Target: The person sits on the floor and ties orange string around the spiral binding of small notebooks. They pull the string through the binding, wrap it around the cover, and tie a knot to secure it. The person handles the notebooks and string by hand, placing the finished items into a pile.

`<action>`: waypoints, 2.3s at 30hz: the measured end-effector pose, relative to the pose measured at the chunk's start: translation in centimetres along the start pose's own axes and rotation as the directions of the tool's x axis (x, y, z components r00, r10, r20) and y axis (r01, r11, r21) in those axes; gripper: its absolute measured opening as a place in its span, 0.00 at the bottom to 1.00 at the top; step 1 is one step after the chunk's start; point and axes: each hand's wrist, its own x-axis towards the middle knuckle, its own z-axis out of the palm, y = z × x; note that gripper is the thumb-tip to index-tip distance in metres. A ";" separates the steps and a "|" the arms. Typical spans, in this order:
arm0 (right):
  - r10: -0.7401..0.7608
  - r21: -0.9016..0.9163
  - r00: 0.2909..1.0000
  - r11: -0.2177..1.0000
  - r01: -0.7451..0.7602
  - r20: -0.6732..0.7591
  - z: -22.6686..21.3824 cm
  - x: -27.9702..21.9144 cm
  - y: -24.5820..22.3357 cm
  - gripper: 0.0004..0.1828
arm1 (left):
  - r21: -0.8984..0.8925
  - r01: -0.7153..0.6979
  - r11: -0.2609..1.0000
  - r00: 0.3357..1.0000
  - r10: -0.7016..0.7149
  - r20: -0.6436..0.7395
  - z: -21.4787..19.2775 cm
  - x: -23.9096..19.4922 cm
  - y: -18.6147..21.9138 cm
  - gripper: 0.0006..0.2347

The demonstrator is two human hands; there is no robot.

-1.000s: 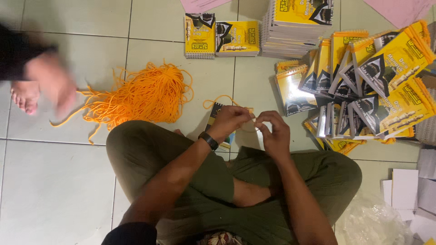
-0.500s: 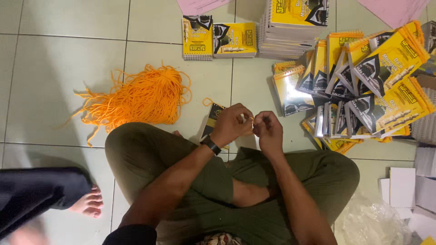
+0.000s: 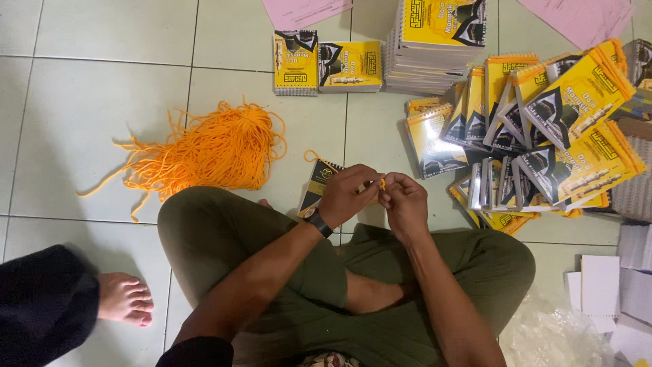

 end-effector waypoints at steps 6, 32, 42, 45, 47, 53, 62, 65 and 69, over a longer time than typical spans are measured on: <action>-0.175 -0.356 0.984 0.918 0.173 0.029 2.0 -1.9 -3.3 0.07 | -0.046 0.137 0.989 0.990 -0.137 0.018 -0.7 0.0 0.2 0.04; 0.028 -0.122 1.000 0.992 -0.028 0.003 0.0 -0.7 -1.7 0.07 | 0.678 -0.361 0.640 0.922 0.356 0.154 -0.2 0.7 -1.2 0.09; -0.005 -0.273 0.997 0.962 -0.015 -0.072 2.4 -2.1 -3.7 0.13 | 0.746 -0.306 0.592 0.950 0.139 0.280 0.4 0.1 -2.9 0.08; -0.012 -0.270 0.997 0.963 -0.011 -0.082 2.8 -2.1 -3.5 0.11 | 0.696 -0.203 0.689 0.971 0.047 0.236 0.3 0.2 -2.3 0.06; -0.020 -0.264 0.996 0.964 -0.003 -0.084 2.1 -1.6 -2.7 0.10 | 0.627 -0.126 0.768 0.979 -0.004 0.202 -0.4 0.7 -1.5 0.06; -0.014 -0.269 0.998 0.963 -0.004 -0.065 0.7 -1.5 -3.2 0.06 | 0.455 -0.289 0.842 0.930 0.135 0.342 -2.7 1.8 3.1 0.11; -0.124 -0.535 0.983 0.826 0.180 0.139 -1.9 0.7 -2.3 0.11 | 0.381 -0.359 0.852 0.916 0.244 0.317 -1.6 0.7 -0.2 0.06; -0.150 -0.668 0.979 0.716 0.203 0.137 -1.3 0.0 -3.8 0.09 | 0.412 -0.334 0.848 0.924 0.208 0.322 -1.2 -0.1 -0.7 0.06; -0.157 -0.678 0.970 0.693 0.244 0.188 -1.8 0.2 -3.7 0.08 | 0.388 -0.175 0.905 0.930 0.023 0.367 -2.4 -0.1 0.2 0.10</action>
